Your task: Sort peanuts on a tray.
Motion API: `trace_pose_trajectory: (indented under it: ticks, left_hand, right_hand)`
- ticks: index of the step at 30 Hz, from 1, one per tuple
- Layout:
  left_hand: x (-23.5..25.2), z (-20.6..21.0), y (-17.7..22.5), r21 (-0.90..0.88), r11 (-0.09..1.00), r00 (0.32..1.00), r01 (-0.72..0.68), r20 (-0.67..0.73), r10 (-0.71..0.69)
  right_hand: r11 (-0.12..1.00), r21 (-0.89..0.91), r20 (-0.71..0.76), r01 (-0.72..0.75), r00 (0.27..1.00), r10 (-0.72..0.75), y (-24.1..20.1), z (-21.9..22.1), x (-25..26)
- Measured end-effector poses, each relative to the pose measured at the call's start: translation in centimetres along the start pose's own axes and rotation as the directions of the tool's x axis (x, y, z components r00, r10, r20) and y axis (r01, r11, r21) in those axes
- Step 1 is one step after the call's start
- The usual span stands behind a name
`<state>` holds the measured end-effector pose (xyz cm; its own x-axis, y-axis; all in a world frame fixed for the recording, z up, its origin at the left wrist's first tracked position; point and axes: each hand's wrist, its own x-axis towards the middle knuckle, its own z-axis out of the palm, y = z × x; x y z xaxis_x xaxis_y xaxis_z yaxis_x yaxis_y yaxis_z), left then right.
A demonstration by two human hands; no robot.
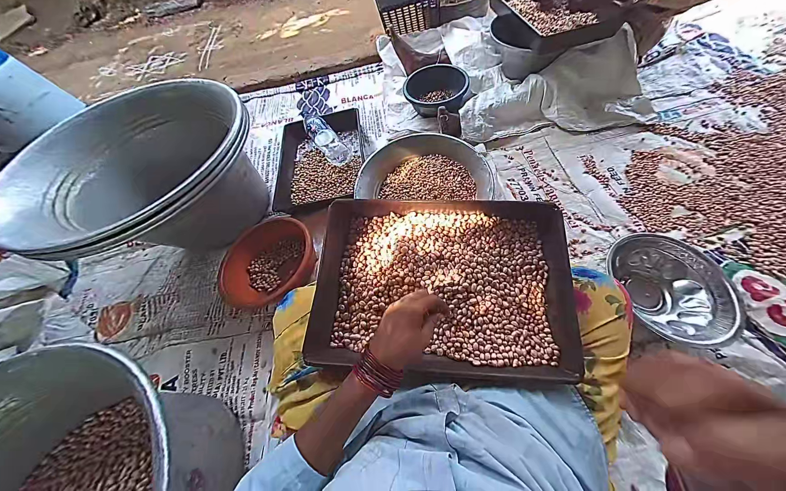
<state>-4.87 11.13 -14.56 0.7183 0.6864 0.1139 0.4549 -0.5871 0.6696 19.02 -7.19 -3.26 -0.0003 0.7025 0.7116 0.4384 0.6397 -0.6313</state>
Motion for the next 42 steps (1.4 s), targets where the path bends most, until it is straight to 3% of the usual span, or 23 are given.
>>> trace_pose_trajectory:
  ticks: [2, 4, 7, 11, 15, 17, 18, 20, 24, 30, 32, 37, 40, 42]
  left_hand:
    - [-0.1, 1.7, 0.4, 0.019, 0.995, 0.991, -0.096, 0.095, 0.093]
    - [-0.2, 3.8, 0.2, 0.075, 0.968, 0.970, -0.241, 0.055, 0.237]
    - [0.0, 5.2, 0.4, 0.202, 0.930, 0.951, -0.308, 0.095, 0.295]
    - [0.3, 5.0, 1.2, 0.276, 0.926, 0.949, -0.256, 0.254, 0.187]
    - [0.5, 4.1, 1.4, 0.204, 0.967, 0.927, -0.155, 0.367, 0.071]
    - [0.5, 3.7, 0.7, 0.120, 0.986, 0.957, -0.118, 0.279, 0.080]
    - [0.5, 3.7, 0.2, 0.112, 0.987, 0.981, -0.116, 0.167, 0.097]
    - [0.8, 3.2, -0.1, 0.169, 0.984, 0.998, -0.057, 0.009, 0.057]
    - [2.0, 2.6, 0.4, 0.272, 0.962, 0.992, -0.016, -0.112, 0.049]
    - [2.9, 3.9, 0.7, 0.331, 0.943, 0.995, -0.039, -0.072, 0.066]
    - [3.0, 4.3, 0.7, 0.354, 0.934, 0.997, -0.041, -0.047, 0.062]
    - [3.2, 4.7, -0.1, 0.366, 0.929, 0.990, -0.063, -0.094, 0.105]
    - [3.0, 3.3, -0.3, 0.170, 0.985, 0.996, 0.008, -0.090, 0.008]
    - [2.5, 2.1, -0.5, 0.044, 0.999, 1.000, 0.010, -0.001, -0.010]
  right_hand:
    - [0.929, -0.313, -0.021, -0.197, 0.979, 0.201, 4.0, 2.0, -1.0]
    - [0.754, -0.596, 0.037, -0.277, 0.928, 0.370, 6.9, 3.4, -2.4]
    - [0.662, -0.680, 0.079, -0.315, 0.866, 0.493, 9.5, 4.7, -3.4]
    - [0.624, -0.702, 0.047, -0.344, 0.852, 0.522, 11.1, 6.5, -2.9]
    - [0.588, -0.732, 0.014, -0.343, 0.856, 0.516, 12.9, 7.9, -2.3]
    - [0.563, -0.755, 0.015, -0.336, 0.849, 0.528, 13.6, 8.3, -2.2]
    - [0.556, -0.761, 0.019, -0.335, 0.845, 0.535, 13.8, 8.4, -2.1]
    - [0.550, -0.764, 0.031, -0.338, 0.831, 0.555, 14.0, 8.6, -2.3]
    - [0.557, -0.749, 0.056, -0.358, 0.805, 0.591, 14.1, 8.5, -2.4]
    - [0.648, -0.479, -0.141, -0.592, 0.780, 0.609, 14.1, 6.8, -3.0]
    - [0.659, -0.424, -0.129, -0.622, 0.761, 0.636, 13.3, 6.5, -3.0]
    - [0.700, -0.582, 0.074, -0.415, 0.829, 0.554, 12.3, 9.0, -3.7]
    - [0.636, -0.680, 0.096, -0.365, 0.815, 0.571, 12.3, 10.3, -3.8]
    - [0.635, -0.682, 0.094, -0.362, 0.818, 0.567, 12.5, 10.5, -3.8]
